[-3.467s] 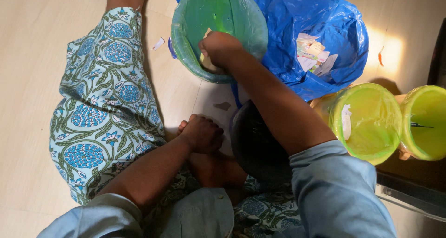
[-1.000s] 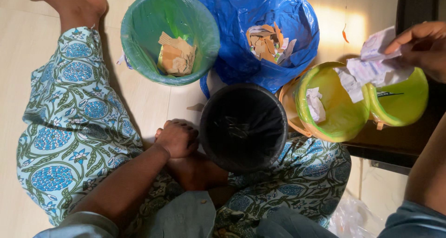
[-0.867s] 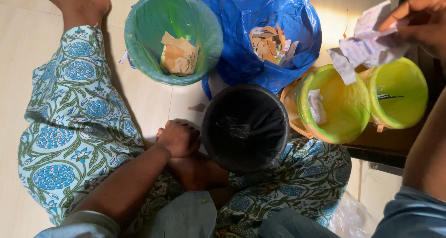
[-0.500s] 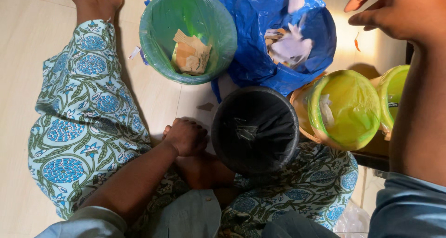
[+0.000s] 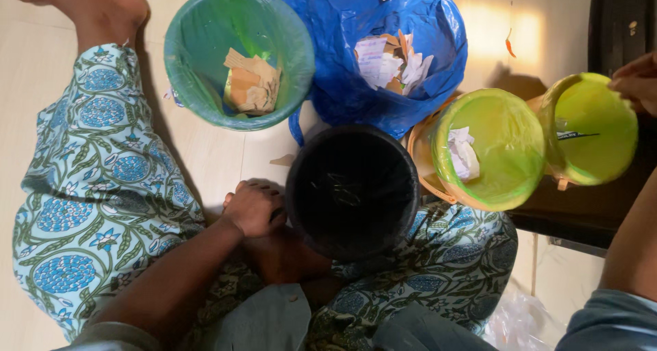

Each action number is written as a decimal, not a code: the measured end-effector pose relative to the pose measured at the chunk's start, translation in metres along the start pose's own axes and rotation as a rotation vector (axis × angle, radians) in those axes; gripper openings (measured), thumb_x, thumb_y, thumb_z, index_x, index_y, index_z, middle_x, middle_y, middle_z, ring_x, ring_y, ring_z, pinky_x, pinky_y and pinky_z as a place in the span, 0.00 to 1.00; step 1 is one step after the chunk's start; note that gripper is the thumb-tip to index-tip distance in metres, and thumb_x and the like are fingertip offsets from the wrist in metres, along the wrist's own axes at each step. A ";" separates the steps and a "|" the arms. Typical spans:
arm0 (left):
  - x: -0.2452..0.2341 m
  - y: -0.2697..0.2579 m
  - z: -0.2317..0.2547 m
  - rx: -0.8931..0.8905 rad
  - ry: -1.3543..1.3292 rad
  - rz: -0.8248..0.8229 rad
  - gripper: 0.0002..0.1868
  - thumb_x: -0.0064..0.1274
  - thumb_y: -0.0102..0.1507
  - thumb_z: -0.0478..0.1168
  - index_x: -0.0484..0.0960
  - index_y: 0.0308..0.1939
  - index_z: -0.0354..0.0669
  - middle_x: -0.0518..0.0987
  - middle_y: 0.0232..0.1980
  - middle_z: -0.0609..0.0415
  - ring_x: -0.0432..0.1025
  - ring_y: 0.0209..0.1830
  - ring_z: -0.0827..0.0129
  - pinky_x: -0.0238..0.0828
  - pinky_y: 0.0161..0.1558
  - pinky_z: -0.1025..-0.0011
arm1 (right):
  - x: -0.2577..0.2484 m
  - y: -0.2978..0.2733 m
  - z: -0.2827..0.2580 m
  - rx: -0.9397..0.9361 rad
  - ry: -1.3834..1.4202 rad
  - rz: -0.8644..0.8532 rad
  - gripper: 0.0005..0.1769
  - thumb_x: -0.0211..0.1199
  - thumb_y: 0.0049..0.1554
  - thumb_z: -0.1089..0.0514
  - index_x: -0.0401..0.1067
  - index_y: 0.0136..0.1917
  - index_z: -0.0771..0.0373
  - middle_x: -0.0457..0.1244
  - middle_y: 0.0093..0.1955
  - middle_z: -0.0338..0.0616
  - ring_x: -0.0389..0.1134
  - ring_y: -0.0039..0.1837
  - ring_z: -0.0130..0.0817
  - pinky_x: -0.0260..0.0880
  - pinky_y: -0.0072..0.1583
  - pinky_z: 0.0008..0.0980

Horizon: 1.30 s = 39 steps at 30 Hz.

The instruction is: The person sits on the floor and sorts small pieces of paper and cardboard from a black bucket into several other containers. They pick up items by hand and place them into a green bucket, a blue bag, or two yellow buckets.

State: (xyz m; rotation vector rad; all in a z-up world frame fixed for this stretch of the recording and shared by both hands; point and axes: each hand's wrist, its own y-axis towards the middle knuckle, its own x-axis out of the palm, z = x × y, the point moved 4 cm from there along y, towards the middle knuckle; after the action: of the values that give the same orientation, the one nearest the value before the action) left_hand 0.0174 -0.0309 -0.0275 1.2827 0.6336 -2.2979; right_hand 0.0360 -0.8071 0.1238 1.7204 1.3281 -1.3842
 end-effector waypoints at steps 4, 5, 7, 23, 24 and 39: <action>-0.001 0.001 0.003 0.094 -0.030 0.169 0.17 0.56 0.53 0.51 0.86 0.40 0.48 0.84 0.47 0.49 0.76 0.52 0.52 0.68 0.55 0.54 | 0.040 -0.034 0.059 0.420 -0.030 0.012 0.23 0.72 0.63 0.55 0.73 0.64 0.73 0.70 0.54 0.61 0.72 0.51 0.47 0.75 0.48 0.45; 0.002 0.002 0.002 0.075 -0.029 0.144 0.18 0.56 0.53 0.52 0.86 0.41 0.48 0.84 0.48 0.49 0.76 0.52 0.52 0.68 0.55 0.54 | 0.053 -0.041 0.068 0.498 0.032 -0.079 0.26 0.73 0.60 0.54 0.72 0.65 0.72 0.70 0.55 0.61 0.72 0.52 0.49 0.76 0.49 0.46; 0.006 0.004 0.001 0.065 -0.016 0.117 0.20 0.57 0.53 0.52 0.86 0.44 0.47 0.84 0.48 0.48 0.76 0.53 0.52 0.67 0.57 0.54 | 0.074 -0.040 0.074 0.460 -0.016 -0.197 0.30 0.72 0.54 0.58 0.71 0.68 0.69 0.69 0.58 0.59 0.72 0.56 0.50 0.74 0.54 0.47; 0.032 0.012 -0.019 0.070 -0.009 -0.013 0.20 0.58 0.53 0.50 0.85 0.45 0.45 0.83 0.49 0.45 0.76 0.54 0.51 0.65 0.56 0.49 | 0.145 -0.005 0.096 0.374 -0.153 -0.322 0.29 0.66 0.55 0.64 0.71 0.70 0.64 0.68 0.61 0.56 0.71 0.58 0.49 0.73 0.57 0.48; 0.032 0.011 -0.019 0.067 -0.015 -0.018 0.19 0.57 0.54 0.50 0.85 0.44 0.46 0.83 0.49 0.46 0.76 0.54 0.51 0.66 0.57 0.50 | 0.147 -0.004 0.094 0.370 -0.156 -0.320 0.28 0.65 0.55 0.65 0.71 0.70 0.64 0.68 0.61 0.56 0.71 0.58 0.49 0.73 0.57 0.47; 0.012 0.008 -0.008 0.088 -0.032 0.105 0.21 0.57 0.53 0.51 0.84 0.45 0.45 0.84 0.47 0.46 0.77 0.52 0.51 0.68 0.58 0.52 | 0.059 -0.035 0.065 0.294 -0.047 -0.172 0.18 0.62 0.61 0.65 0.72 0.65 0.67 0.69 0.58 0.57 0.72 0.56 0.44 0.74 0.57 0.43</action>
State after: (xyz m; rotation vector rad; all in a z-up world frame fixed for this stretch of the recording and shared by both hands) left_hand 0.0212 -0.0348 -0.0430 1.2841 0.4484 -2.2779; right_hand -0.0222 -0.8305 0.0533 1.7772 1.3250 -1.7814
